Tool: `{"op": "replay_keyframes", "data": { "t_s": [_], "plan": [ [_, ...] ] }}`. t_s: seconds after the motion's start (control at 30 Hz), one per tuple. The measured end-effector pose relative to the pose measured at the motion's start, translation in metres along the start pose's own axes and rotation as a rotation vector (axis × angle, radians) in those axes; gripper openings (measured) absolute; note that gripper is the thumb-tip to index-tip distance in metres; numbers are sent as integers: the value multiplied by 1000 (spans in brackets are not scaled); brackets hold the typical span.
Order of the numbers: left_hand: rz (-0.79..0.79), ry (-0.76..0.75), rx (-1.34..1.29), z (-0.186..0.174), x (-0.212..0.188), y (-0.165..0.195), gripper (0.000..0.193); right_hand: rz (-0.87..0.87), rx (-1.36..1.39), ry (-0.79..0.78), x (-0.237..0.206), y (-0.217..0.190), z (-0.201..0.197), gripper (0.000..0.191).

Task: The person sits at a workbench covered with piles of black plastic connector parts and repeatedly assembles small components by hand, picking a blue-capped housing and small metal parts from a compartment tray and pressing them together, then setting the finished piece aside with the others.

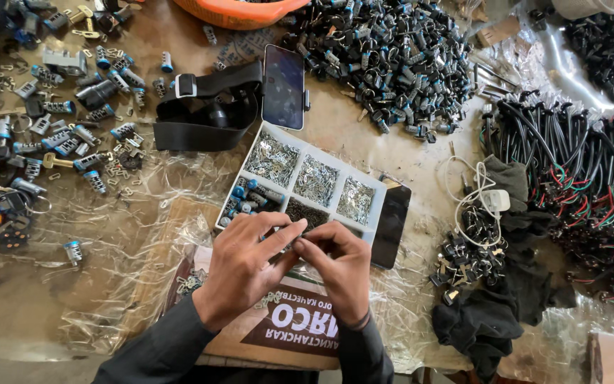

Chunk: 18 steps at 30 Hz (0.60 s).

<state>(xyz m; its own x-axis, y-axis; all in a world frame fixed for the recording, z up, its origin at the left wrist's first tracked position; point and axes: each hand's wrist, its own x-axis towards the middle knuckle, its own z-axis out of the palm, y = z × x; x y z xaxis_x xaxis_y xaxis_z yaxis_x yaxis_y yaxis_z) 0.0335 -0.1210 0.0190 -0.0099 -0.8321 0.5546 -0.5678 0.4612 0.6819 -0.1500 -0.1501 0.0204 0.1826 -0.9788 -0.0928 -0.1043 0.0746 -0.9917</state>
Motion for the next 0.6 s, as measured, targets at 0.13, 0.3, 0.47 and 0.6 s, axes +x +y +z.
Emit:
{"op": "replay_keyframes", "data": {
  "t_s": [0.13, 0.3, 0.47, 0.6],
  "plan": [
    [3, -13, -34, -3, 0, 1, 48, 37, 76, 56, 9, -7, -8, 11],
    [-40, 26, -60, -2, 1, 4, 46, -478, -955, 66, 18, -13, 6, 15],
    [-64, 18, -57, -5, 0, 3, 47, -507, -973, 144, 20, -18, 11, 9],
    [-49, 23, -51, -4, 1, 3, 46, -522, -1004, 13, 26, -19, 12, 13]
  ]
}}
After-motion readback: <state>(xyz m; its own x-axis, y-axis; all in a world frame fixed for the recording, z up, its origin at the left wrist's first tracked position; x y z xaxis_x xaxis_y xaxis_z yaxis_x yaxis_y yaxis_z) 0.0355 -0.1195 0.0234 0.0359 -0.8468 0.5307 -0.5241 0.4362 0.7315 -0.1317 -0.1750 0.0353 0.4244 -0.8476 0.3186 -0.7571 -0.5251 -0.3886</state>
